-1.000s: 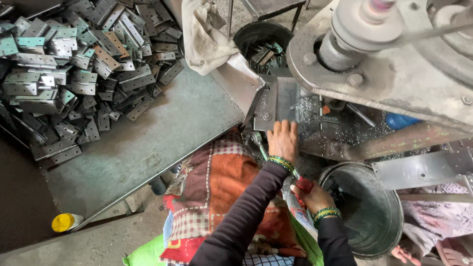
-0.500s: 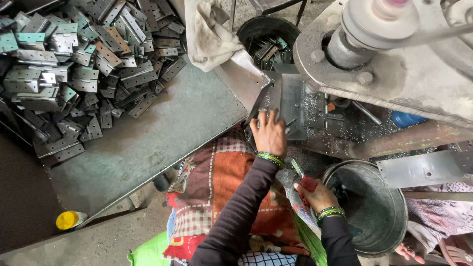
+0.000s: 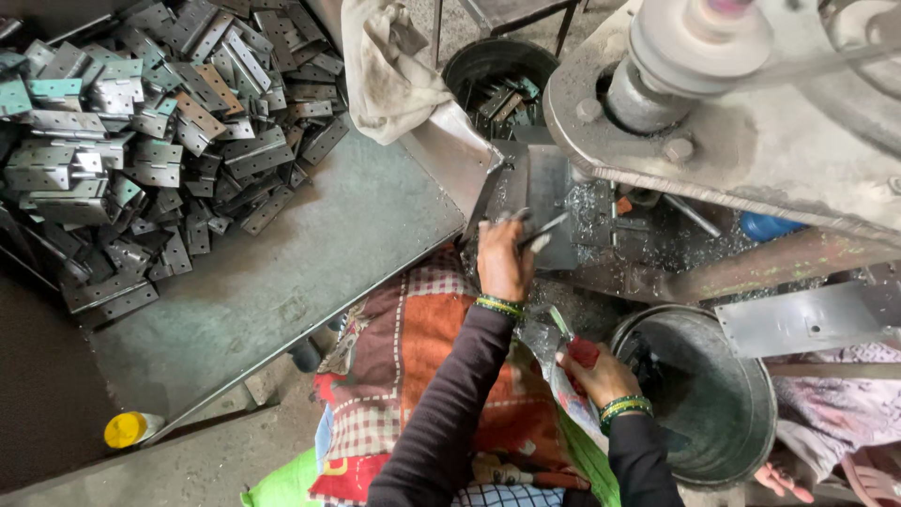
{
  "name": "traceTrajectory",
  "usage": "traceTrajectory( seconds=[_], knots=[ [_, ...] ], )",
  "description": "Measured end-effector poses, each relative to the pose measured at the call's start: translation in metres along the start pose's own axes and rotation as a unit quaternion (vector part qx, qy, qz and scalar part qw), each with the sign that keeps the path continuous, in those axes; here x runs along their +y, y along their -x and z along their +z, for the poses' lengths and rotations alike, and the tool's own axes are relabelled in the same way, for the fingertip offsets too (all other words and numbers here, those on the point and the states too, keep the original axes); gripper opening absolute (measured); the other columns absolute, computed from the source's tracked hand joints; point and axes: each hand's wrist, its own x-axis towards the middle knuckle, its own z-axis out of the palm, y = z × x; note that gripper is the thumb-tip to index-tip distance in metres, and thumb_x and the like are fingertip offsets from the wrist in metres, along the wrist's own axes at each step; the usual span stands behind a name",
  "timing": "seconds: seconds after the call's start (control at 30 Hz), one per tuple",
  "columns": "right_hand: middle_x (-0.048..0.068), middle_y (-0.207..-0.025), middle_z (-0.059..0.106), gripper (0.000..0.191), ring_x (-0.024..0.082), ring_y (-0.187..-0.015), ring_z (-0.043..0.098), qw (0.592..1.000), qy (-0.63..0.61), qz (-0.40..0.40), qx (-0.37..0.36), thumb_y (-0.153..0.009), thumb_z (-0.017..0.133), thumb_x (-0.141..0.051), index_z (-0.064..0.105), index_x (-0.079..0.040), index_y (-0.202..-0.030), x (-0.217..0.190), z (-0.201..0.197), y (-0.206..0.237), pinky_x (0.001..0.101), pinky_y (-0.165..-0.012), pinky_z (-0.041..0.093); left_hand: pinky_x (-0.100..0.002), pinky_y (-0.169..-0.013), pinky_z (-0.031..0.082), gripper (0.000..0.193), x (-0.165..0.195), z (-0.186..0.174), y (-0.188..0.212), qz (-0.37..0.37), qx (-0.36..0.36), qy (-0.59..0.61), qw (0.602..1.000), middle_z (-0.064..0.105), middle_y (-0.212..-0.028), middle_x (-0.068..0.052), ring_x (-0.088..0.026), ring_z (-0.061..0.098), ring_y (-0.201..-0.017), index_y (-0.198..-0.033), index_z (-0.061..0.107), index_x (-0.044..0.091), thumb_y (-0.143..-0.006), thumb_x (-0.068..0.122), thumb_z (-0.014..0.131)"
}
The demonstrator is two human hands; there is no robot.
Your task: The person repeatedly picks up small metal plates from a pile on a table, places them into a press machine, and operates the lever to process them. The processed plates are then dropped into a bucket below the machine.
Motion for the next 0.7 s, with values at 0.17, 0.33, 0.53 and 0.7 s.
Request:
traceTrajectory(
  seconds=[0.17, 0.33, 0.53, 0.7],
  knots=[
    [0.017, -0.113, 0.078, 0.084, 0.037, -0.11, 0.073, 1.0, -0.011, 0.008, -0.001, -0.069, 0.066, -0.077, 0.069, -0.01, -0.119, -0.001, 0.001, 0.002, 0.0442, -0.094, 0.055, -0.05, -0.108, 0.048, 0.03, 0.004, 0.016, 0.009, 0.152, 0.067, -0.101, 0.981, 0.069, -0.128, -0.014, -0.032, 0.065, -0.119, -0.128, 0.066, 0.008, -0.099, 0.006, 0.065],
    [0.023, -0.113, 0.074, 0.086, 0.042, -0.11, 0.07, 0.999, 0.046, 0.005, 0.015, -0.073, 0.065, -0.079, 0.065, -0.01, -0.124, 0.009, 0.004, -0.004, 0.047, -0.092, 0.055, -0.053, -0.117, 0.034, 0.058, 0.005, 0.03, 0.031, 0.242, -0.005, -0.22, 0.945, 0.066, -0.132, -0.02, -0.037, 0.058, -0.13, -0.129, 0.062, 0.001, -0.077, 0.027, 0.064],
    [0.02, -0.111, 0.077, 0.083, 0.04, -0.109, 0.072, 1.0, -0.007, -0.013, 0.012, -0.069, 0.067, -0.075, 0.066, -0.01, -0.121, 0.007, 0.006, -0.006, 0.0465, -0.093, 0.055, -0.058, -0.122, 0.021, 0.041, -0.009, 0.015, 0.009, 0.174, -0.071, -0.113, 0.976, 0.06, -0.143, -0.018, -0.034, 0.048, -0.138, -0.13, 0.064, 0.007, -0.092, 0.022, 0.06],
    [0.024, -0.109, 0.076, 0.08, 0.041, -0.107, 0.072, 0.999, 0.041, -0.031, -0.016, -0.077, 0.064, -0.076, 0.067, -0.009, -0.121, -0.006, -0.022, -0.001, 0.0471, -0.093, 0.056, -0.065, -0.126, 0.008, 0.033, -0.013, 0.015, 0.004, 0.136, -0.046, -0.238, 0.961, 0.064, -0.14, -0.01, -0.029, 0.045, -0.147, -0.119, 0.069, 0.008, -0.09, 0.017, 0.055]
  ],
)
